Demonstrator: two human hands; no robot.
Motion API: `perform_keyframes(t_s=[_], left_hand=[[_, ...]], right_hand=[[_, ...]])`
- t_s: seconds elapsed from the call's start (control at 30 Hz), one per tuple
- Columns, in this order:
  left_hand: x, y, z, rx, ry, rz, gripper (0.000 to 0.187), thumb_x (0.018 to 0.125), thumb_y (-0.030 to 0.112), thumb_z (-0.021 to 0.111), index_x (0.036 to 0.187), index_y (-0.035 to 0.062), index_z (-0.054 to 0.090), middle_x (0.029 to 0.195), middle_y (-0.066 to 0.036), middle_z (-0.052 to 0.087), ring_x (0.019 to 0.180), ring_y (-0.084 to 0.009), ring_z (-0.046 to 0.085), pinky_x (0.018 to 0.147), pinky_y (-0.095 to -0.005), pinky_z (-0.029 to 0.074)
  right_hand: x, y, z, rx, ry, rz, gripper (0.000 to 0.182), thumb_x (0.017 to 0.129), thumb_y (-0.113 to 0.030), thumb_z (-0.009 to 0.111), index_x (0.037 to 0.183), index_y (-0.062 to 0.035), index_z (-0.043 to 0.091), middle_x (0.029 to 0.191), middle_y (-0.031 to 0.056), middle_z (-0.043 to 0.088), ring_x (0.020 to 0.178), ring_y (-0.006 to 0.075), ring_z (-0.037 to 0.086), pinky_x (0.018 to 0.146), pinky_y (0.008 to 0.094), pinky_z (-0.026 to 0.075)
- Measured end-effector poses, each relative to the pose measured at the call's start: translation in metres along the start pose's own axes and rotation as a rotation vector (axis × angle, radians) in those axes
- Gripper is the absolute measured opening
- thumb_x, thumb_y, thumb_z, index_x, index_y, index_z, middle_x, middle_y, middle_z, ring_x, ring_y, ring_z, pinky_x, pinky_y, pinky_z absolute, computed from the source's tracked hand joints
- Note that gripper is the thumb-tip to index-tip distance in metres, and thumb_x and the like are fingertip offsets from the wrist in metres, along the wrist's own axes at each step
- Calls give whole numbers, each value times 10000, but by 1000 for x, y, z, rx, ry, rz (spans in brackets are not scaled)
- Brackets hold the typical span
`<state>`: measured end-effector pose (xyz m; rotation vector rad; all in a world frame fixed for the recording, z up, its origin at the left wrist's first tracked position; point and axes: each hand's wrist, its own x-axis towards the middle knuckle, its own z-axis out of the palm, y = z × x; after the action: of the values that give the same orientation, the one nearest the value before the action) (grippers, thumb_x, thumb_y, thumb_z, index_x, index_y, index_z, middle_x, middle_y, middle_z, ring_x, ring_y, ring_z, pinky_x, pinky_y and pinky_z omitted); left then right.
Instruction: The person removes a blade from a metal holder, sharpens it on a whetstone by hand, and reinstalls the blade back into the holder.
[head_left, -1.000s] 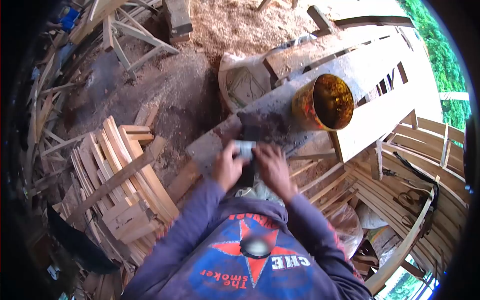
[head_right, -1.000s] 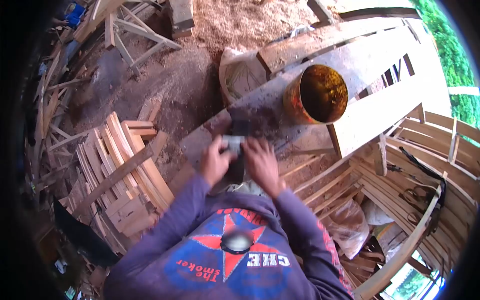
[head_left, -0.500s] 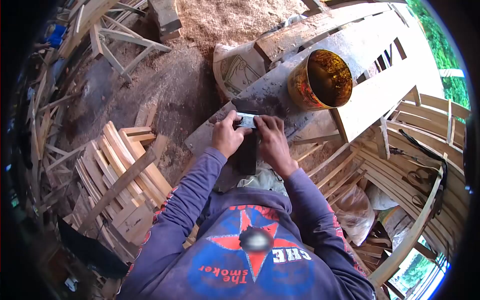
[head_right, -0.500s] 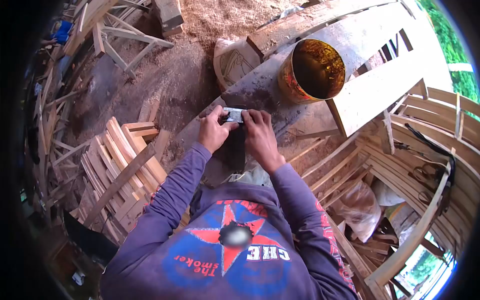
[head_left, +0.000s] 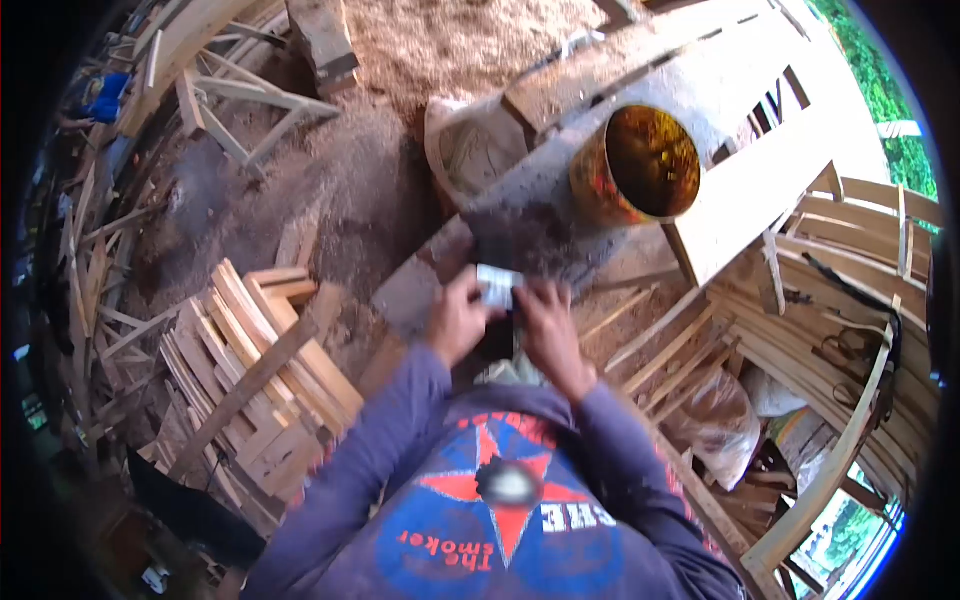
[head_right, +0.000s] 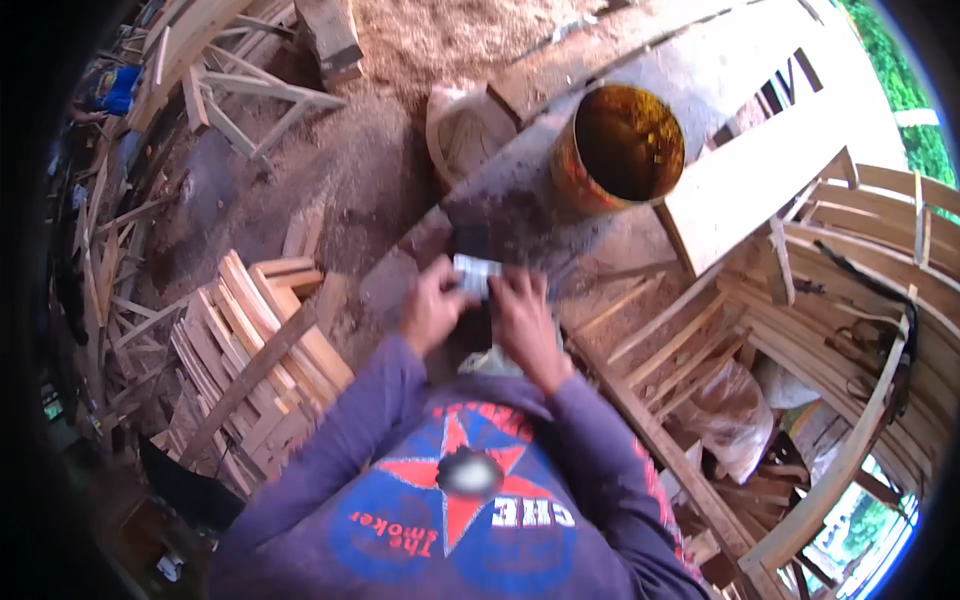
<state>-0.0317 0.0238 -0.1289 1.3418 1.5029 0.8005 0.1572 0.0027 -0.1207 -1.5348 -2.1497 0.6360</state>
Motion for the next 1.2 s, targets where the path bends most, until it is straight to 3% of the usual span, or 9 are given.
perform_keyframes(t_s=[0.27, 0.33, 0.5, 0.53, 0.6, 0.67, 1.0, 1.1, 1.2], left_hand=[[-6, -8, -7, -6, -141, 11, 344, 753, 101, 912, 1023, 15, 717, 926, -122, 779, 813, -158, 708, 753, -356, 560], [32, 5, -14, 56, -140, 43, 372, 765, 160, 914, 1044, 8, 719, 943, -201, 777, 874, -257, 772, 765, -385, 589], [1, -6, -18, 71, -213, 5, 350, 757, 131, 907, 1029, 12, 722, 868, -171, 759, 749, -174, 706, 726, -381, 569], [1, -12, -17, 65, -246, -103, 331, 752, 82, 913, 1009, 1, 720, 867, -61, 752, 757, -96, 644, 701, -322, 535], [28, -25, -12, -81, -202, 60, 316, 773, 70, 891, 1031, 6, 721, 868, -60, 734, 758, -90, 626, 687, -321, 526], [53, 3, -28, 61, -208, -65, 342, 761, 74, 900, 1045, 14, 719, 870, -75, 728, 806, -103, 657, 722, -328, 549], [47, -23, -26, -20, -84, 91, 355, 752, 115, 919, 1030, 9, 726, 922, -144, 782, 803, -220, 736, 760, -384, 587], [-5, -20, -14, -38, -166, -101, 335, 764, 18, 889, 1055, 7, 724, 939, -82, 768, 883, -107, 689, 801, -341, 572], [33, -32, -13, -178, -120, 24, 334, 782, 3, 870, 1073, 12, 707, 918, -64, 743, 812, -86, 627, 727, -316, 544]], right_hand=[[-29, -8, 8, 46, 55, 91, 481, 857, -21, 711, 1329, 22, 626, 1294, 226, 565, 1210, 449, 502, 1016, 521, 489], [7, -7, 1, 76, 84, 111, 485, 857, -17, 715, 1331, 20, 620, 1273, 223, 567, 1222, 453, 500, 1019, 517, 490], [-31, -23, 7, 90, 122, 91, 436, 917, -40, 663, 1349, -12, 615, 1228, 221, 577, 1110, 441, 524, 979, 537, 464], [-23, -20, 8, 94, 127, 101, 436, 917, -40, 663, 1349, -12, 615, 1228, 221, 577, 1110, 441, 524, 979, 537, 464], [-4, -15, 7, 46, 117, 85, 415, 903, -72, 686, 1301, 17, 608, 1230, 229, 560, 1158, 448, 503, 1004, 499, 477], [23, -17, 2, 53, 87, 116, 398, 919, -80, 672, 1297, 20, 597, 1237, 226, 557, 1118, 440, 509, 963, 504, 482], [27, -16, 6, -3, 77, 13, 440, 908, -113, 696, 1304, 33, 576, 1175, 228, 546, 1086, 429, 515, 959, 512, 467], [-19, -21, 6, -4, 55, -2, 458, 919, -121, 700, 1331, 34, 571, 1168, 235, 552, 1090, 439, 511, 977, 508, 458], [16, -11, 13, 34, 97, -4, 451, 924, -124, 699, 1329, 31, 575, 1162, 238, 556, 1084, 438, 515, 967, 508, 459]])
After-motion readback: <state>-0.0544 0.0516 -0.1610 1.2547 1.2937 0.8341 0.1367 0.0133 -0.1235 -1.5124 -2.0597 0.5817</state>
